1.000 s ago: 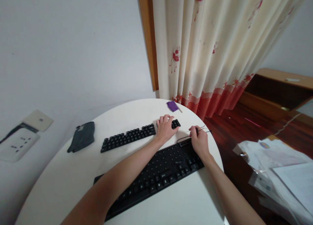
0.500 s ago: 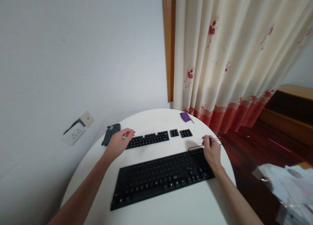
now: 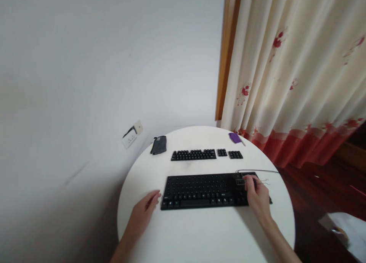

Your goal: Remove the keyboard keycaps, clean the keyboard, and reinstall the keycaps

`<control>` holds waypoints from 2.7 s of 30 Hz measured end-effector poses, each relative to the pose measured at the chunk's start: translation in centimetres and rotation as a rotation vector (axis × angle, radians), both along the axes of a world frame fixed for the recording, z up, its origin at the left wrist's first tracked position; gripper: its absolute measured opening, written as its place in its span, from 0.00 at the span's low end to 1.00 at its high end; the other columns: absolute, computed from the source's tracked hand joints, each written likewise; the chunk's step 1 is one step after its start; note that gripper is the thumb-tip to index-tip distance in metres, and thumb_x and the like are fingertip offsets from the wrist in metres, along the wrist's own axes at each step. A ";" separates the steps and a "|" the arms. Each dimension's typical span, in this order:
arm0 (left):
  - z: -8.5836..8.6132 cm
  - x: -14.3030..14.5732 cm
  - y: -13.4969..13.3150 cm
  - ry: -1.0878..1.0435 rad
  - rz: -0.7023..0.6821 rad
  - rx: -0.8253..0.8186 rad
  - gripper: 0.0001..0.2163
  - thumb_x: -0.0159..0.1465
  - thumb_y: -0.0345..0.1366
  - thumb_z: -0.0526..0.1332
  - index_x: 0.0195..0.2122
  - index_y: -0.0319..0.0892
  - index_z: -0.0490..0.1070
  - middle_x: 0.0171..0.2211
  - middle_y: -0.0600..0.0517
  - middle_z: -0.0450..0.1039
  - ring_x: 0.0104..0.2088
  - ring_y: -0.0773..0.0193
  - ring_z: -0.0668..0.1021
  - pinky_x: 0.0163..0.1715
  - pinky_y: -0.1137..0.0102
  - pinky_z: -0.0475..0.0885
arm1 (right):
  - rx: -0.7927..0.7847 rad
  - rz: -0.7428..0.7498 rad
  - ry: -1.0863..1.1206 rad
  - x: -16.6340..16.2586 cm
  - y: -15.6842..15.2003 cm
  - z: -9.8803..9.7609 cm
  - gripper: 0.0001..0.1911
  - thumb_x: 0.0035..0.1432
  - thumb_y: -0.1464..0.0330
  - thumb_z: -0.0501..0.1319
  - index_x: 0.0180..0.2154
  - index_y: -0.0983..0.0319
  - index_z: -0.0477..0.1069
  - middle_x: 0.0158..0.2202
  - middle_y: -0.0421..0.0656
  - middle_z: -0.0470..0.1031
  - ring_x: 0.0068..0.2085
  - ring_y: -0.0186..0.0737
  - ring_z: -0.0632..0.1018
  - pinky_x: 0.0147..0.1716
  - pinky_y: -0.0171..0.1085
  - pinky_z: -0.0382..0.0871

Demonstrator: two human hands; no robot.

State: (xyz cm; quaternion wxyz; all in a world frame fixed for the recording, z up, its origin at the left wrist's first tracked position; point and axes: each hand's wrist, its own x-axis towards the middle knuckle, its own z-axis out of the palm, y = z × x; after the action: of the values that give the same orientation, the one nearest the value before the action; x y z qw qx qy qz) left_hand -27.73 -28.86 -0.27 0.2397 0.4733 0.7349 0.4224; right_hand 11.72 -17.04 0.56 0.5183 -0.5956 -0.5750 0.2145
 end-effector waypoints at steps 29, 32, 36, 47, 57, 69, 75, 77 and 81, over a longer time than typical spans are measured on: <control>3.2 0.6 5.5 0.048 -0.408 0.094 0.13 0.67 0.40 0.58 0.42 0.39 0.78 0.35 0.49 0.80 0.35 0.62 0.79 0.38 0.69 0.72 | -0.093 0.681 0.010 -15.2 -0.4 4.9 0.11 0.61 0.67 0.56 0.43 0.63 0.73 0.22 0.37 0.71 0.22 0.37 0.70 0.24 0.34 0.61; 4.8 0.5 8.4 0.103 -0.531 0.097 0.12 0.66 0.41 0.59 0.39 0.39 0.79 0.34 0.49 0.80 0.34 0.62 0.78 0.36 0.71 0.70 | -0.144 0.799 0.066 -16.8 0.0 4.4 0.07 0.61 0.67 0.57 0.35 0.63 0.72 0.23 0.38 0.72 0.24 0.35 0.72 0.24 0.33 0.63; 4.9 1.1 11.8 0.076 -0.555 0.153 0.13 0.66 0.41 0.59 0.36 0.38 0.79 0.29 0.50 0.78 0.30 0.65 0.76 0.32 0.73 0.68 | -0.270 0.885 0.120 -17.3 -0.2 2.6 0.10 0.63 0.62 0.58 0.34 0.63 0.71 0.24 0.39 0.74 0.21 0.34 0.72 0.22 0.33 0.63; 2.0 2.7 12.8 -0.073 -0.381 0.352 0.13 0.67 0.41 0.59 0.37 0.37 0.79 0.23 0.53 0.73 0.22 0.70 0.70 0.23 0.76 0.64 | -0.280 0.938 -0.146 -15.9 -2.3 1.8 0.10 0.63 0.63 0.60 0.36 0.61 0.77 0.26 0.41 0.77 0.25 0.36 0.75 0.25 0.33 0.65; 3.0 2.3 11.5 -0.051 -0.363 0.275 0.12 0.67 0.39 0.59 0.36 0.38 0.80 0.31 0.50 0.79 0.27 0.68 0.74 0.27 0.75 0.68 | -0.186 1.007 -0.284 -14.9 -2.7 2.3 0.14 0.62 0.58 0.64 0.44 0.58 0.79 0.40 0.46 0.82 0.39 0.44 0.82 0.38 0.36 0.75; 4.0 -1.3 7.7 -0.175 -0.649 -0.248 0.06 0.62 0.34 0.63 0.37 0.42 0.80 0.31 0.53 0.79 0.30 0.65 0.77 0.31 0.73 0.69 | -0.100 1.011 -0.355 -15.0 -2.8 2.9 0.16 0.63 0.55 0.62 0.44 0.59 0.78 0.40 0.47 0.82 0.39 0.44 0.82 0.36 0.36 0.75; 2.1 -0.7 3.4 -0.290 -0.610 -0.333 0.07 0.58 0.33 0.68 0.37 0.44 0.82 0.34 0.51 0.80 0.33 0.63 0.79 0.34 0.73 0.71 | -0.104 1.016 -0.339 -14.9 -2.7 2.6 0.14 0.63 0.57 0.64 0.45 0.59 0.77 0.39 0.47 0.82 0.38 0.43 0.82 0.36 0.36 0.75; 1.8 -0.3 2.9 -0.282 -0.596 -0.301 0.07 0.58 0.33 0.68 0.37 0.45 0.82 0.34 0.51 0.79 0.34 0.63 0.79 0.34 0.73 0.70 | -0.105 1.018 -0.323 -15.0 -2.9 2.4 0.14 0.62 0.58 0.64 0.45 0.59 0.77 0.38 0.47 0.81 0.37 0.43 0.82 0.36 0.36 0.75; 1.3 0.0 2.5 -0.280 -0.592 -0.237 0.06 0.60 0.34 0.68 0.38 0.47 0.83 0.36 0.49 0.79 0.37 0.62 0.78 0.35 0.72 0.71 | -0.138 1.041 -0.267 -15.3 -3.5 2.0 0.14 0.62 0.58 0.64 0.45 0.59 0.77 0.37 0.46 0.80 0.36 0.42 0.81 0.34 0.35 0.74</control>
State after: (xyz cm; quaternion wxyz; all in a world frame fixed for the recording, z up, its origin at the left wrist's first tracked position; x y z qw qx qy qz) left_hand -27.71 -26.34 1.06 0.5037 0.5722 0.5697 0.3071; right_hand -3.57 -20.56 2.51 0.2254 -0.2866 -0.8396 0.4026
